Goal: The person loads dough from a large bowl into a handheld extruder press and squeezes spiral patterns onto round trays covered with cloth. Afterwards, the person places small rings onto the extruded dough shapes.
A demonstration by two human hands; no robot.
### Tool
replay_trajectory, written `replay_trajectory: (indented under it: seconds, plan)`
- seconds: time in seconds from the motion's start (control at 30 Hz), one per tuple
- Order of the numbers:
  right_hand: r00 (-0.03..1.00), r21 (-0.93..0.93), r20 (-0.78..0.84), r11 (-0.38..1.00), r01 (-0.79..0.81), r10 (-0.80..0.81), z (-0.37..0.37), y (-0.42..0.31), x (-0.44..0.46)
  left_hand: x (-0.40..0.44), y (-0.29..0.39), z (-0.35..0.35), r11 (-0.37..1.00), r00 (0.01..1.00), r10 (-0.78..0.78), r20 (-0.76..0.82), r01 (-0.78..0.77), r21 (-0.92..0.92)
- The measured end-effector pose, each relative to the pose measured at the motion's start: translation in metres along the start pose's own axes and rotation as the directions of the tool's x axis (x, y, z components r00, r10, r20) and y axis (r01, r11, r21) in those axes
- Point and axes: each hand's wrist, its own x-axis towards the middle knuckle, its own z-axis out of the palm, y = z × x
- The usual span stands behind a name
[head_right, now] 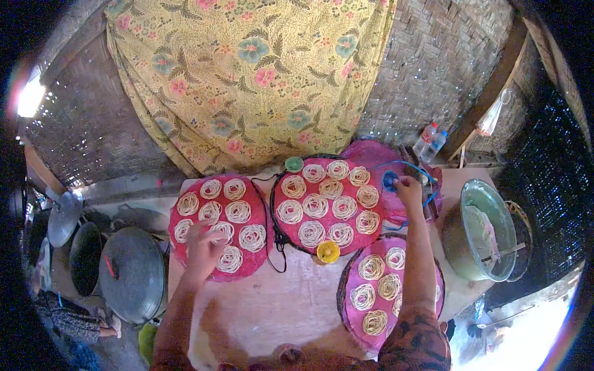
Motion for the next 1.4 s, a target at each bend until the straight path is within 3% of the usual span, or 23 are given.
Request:
replay_trajectory:
  seconds: [0.1, 0.2, 0.33, 0.4, 0.43, 0.53, 0.8, 0.9, 1.0, 1.27, 1.3, 1.4]
  plan:
    - [0.998, 0.050, 0.059, 0.998, -0.036, 0.033, -0.011, -0.004, -0.011, 0.040, -0.003, 0.072, 0.992, 0.985, 0.123, 0.118, -0.122, -0.017]
    - [0.998, 0.060, 0.067, 0.998, -0.003, -0.001, -0.030, -0.010, -0.021, 0.062, 0.002, 0.119, 0.990, 0.984, 0.069, 0.165, -0.087, 0.107]
    - [0.999, 0.101, 0.012, 0.994, 0.032, -0.034, -0.057, -0.015, -0.034, 0.075, 0.014, 0.149, 0.987, 0.963, 0.076, 0.259, -0.110, 0.120]
    - [0.999, -0.093, -0.031, 0.995, 0.022, -0.025, -0.072, -0.031, -0.050, 0.071, 0.034, 0.144, 0.916, 0.883, 0.378, 0.277, -0.400, 0.024]
    - [1.000, -0.022, 0.008, 1.000, -0.014, 0.014, -0.079, -0.029, -0.054, 0.069, 0.053, 0.130, 0.923, 0.838, 0.355, 0.414, -0.384, -0.016]
    - [0.999, 0.051, -0.052, 0.999, -0.005, 0.007, -0.090, -0.023, -0.068, 0.056, 0.062, 0.129, 0.873, 0.740, 0.419, 0.527, -0.489, -0.007]
    - [0.999, 0.062, -0.040, 0.998, 0.008, -0.006, -0.089, 0.009, -0.070, 0.053, 0.059, 0.134, 0.835, 0.724, 0.501, 0.475, -0.548, -0.045]
    - [0.999, -0.004, -0.031, 1.000, -0.018, 0.018, -0.080, -0.002, -0.070, 0.055, 0.062, 0.130, 0.809, 0.679, 0.524, 0.514, -0.585, -0.052]
    - [1.000, 0.055, -0.025, 0.998, -0.009, 0.010, -0.072, -0.001, -0.066, 0.049, 0.056, 0.138, 0.737, 0.641, 0.598, 0.481, -0.675, -0.016]
    - [0.999, 0.036, -0.031, 0.999, -0.039, 0.040, -0.043, 0.036, -0.042, 0.046, 0.051, 0.135, 0.781, 0.691, 0.568, 0.447, -0.624, -0.028]
    - [0.999, -0.097, -0.037, 0.995, -0.008, 0.005, -0.040, 0.040, -0.040, 0.046, 0.051, 0.134, 0.783, 0.698, 0.564, 0.442, -0.621, -0.018]
    - [1.000, -0.214, -0.002, 0.977, -0.008, 0.008, -0.030, 0.046, -0.037, 0.047, 0.047, 0.131, 0.794, 0.707, 0.540, 0.457, -0.608, 0.002]
